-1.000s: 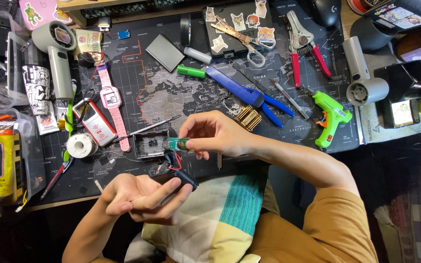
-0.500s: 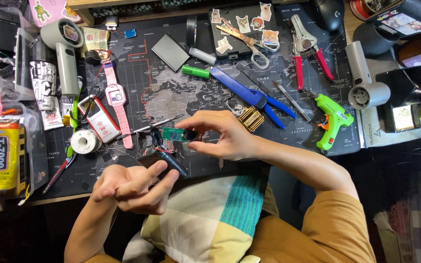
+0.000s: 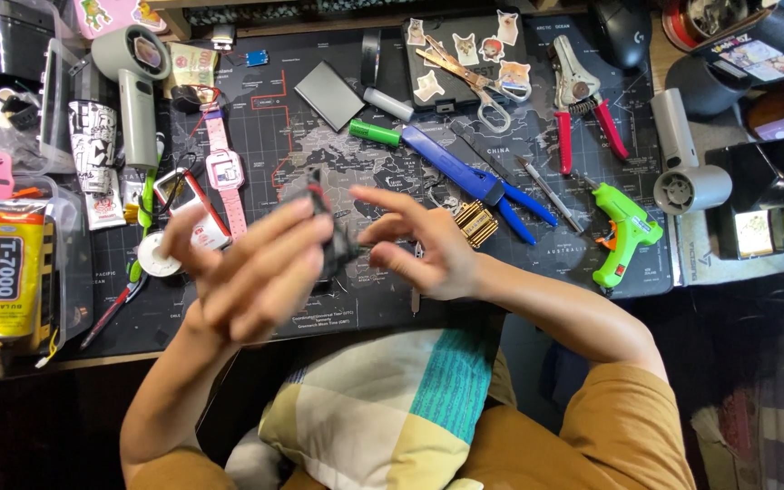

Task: The person assembles a small electronic device by connecting wires to a circuit board and inserting the assembly into a black plastic casing. They manipulate the components by hand, adjusting the wires and fitting the parts together on a cluttered workbench.

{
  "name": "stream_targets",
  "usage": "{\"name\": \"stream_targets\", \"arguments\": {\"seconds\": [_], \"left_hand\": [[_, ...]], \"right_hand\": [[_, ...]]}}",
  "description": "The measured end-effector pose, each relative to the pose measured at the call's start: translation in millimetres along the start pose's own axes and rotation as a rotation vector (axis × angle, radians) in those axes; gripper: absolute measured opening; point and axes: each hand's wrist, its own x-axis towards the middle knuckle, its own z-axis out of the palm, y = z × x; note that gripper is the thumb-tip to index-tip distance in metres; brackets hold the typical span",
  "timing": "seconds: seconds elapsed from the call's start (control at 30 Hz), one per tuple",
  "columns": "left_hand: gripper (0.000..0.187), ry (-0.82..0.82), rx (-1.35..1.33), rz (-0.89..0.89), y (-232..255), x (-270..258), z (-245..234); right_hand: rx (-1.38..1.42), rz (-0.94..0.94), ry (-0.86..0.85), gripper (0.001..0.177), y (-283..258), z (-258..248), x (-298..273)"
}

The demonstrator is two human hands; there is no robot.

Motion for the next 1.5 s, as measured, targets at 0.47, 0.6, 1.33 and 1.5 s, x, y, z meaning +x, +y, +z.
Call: {"name": "stream_targets", "arguments": {"seconds": [0.47, 0.6, 1.33, 1.5], "left_hand": [[0.022, -0.096, -0.178, -0.5, -25.1, 27.5, 27.8], [0.024, -0.093, -0.193, -0.535, -26.6, 20.3, 31.2], [0.021, 0.102, -0.283, -0.645, -14.1, -10.8, 55.7], [0.021, 0.097, -0.291, -0.661, -12.1, -10.1, 54.1]], "right_hand": [[0.578, 0.493, 0.06, 0.065, -17.6, -11.6, 7.2], [0.665, 0.513, 0.078, 0.068, -16.7, -10.8, 9.0], [0.498, 0.452, 0.041, 0.071, -16.1, -6.4, 0.8], [0.445, 0.406, 0.01, 0.069, -18.1, -8.5, 0.0]]}}
